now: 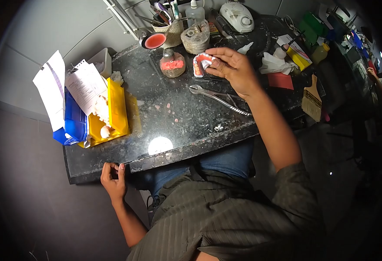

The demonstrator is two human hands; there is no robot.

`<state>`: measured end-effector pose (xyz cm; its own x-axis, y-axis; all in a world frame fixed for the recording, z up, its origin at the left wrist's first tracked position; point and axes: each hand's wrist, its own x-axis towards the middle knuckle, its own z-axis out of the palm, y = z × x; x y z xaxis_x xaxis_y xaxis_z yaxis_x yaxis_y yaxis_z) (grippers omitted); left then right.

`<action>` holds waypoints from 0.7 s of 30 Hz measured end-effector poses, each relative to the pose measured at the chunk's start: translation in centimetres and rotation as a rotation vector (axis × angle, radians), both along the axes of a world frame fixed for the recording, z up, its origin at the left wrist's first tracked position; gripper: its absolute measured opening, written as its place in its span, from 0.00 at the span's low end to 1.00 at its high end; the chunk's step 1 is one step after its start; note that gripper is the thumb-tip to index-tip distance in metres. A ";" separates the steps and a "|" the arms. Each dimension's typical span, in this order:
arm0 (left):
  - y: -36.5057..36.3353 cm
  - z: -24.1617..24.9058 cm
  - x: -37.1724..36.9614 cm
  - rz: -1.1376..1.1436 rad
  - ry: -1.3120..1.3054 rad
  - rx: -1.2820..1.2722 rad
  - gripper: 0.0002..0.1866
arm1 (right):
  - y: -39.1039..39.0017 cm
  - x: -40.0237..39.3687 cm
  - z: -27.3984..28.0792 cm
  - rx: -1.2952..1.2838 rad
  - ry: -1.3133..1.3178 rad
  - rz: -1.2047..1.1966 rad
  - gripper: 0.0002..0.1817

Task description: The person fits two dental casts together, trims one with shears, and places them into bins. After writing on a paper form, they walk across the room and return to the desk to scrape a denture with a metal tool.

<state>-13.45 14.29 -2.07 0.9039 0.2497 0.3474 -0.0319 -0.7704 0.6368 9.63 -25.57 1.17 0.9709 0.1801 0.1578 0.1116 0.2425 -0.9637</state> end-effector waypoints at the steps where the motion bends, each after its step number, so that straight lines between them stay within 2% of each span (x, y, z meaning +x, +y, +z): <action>1: 0.0 0.0 0.0 0.002 0.003 -0.009 0.15 | -0.1 0.1 -0.1 0.004 -0.011 0.014 0.16; 5: 0.1 -0.2 0.0 0.000 -0.002 -0.014 0.15 | -0.2 -0.1 0.2 -0.083 -0.049 0.025 0.18; 7: 0.0 -0.1 0.0 0.001 0.002 -0.012 0.15 | 0.2 -0.2 0.4 -0.289 -0.259 -0.047 0.19; 13: 0.3 -0.3 0.0 -0.010 0.004 -0.046 0.15 | 1.2 -0.6 0.3 -0.271 -0.360 -0.039 0.17; 21: 0.0 0.0 0.0 -0.008 0.011 -0.035 0.15 | 1.0 -0.6 0.3 -0.240 -0.362 -0.039 0.16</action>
<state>-13.47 14.34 -2.11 0.9096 0.2545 0.3283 -0.0303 -0.7476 0.6634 9.03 -24.54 1.51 0.8677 0.2174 0.4471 0.4570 0.0050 -0.8894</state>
